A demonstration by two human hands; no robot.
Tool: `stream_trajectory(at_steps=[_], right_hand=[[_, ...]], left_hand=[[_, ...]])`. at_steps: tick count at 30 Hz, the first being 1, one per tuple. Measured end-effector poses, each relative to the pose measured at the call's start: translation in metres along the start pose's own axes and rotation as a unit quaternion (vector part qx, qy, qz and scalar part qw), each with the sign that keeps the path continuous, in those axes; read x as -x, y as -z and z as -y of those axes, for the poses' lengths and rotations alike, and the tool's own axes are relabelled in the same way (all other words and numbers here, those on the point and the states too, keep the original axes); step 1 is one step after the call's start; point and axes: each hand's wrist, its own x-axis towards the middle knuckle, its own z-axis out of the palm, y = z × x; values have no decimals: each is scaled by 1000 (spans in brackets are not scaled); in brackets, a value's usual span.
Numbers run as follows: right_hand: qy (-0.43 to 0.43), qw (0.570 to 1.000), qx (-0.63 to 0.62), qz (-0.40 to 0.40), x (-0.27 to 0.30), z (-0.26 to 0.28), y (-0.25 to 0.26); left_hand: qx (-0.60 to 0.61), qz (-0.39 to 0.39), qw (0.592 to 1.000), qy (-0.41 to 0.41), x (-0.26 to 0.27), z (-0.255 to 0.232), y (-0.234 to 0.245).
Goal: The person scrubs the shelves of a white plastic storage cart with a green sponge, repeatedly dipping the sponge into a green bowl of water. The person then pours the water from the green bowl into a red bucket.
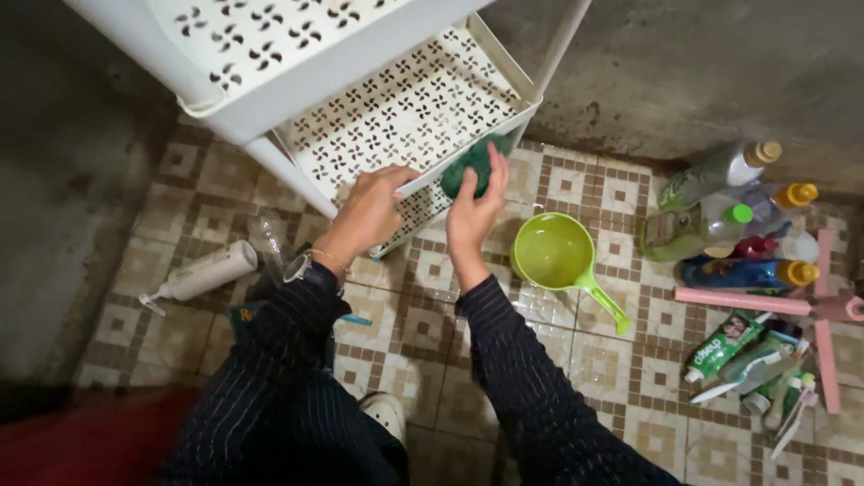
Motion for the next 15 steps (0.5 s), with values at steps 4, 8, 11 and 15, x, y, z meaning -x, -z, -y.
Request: stream_trajectory(at_steps=[4,8,11,15], right_hand=[[-24,999,-2,-39,-46,-11,8],[-110,993,-39,-26,-98,-22,22],[-37,998,12,-44,-72,-16,20],[-13,999,32,37,2,4,3]], left_hand=[[-1,-3,1000,-12,3,2,-2],[6,9,1000,0,0,4,-4],[-7,-4,1000,-12,0,3,-8],[-8,11,1000,23,1,4,-4]])
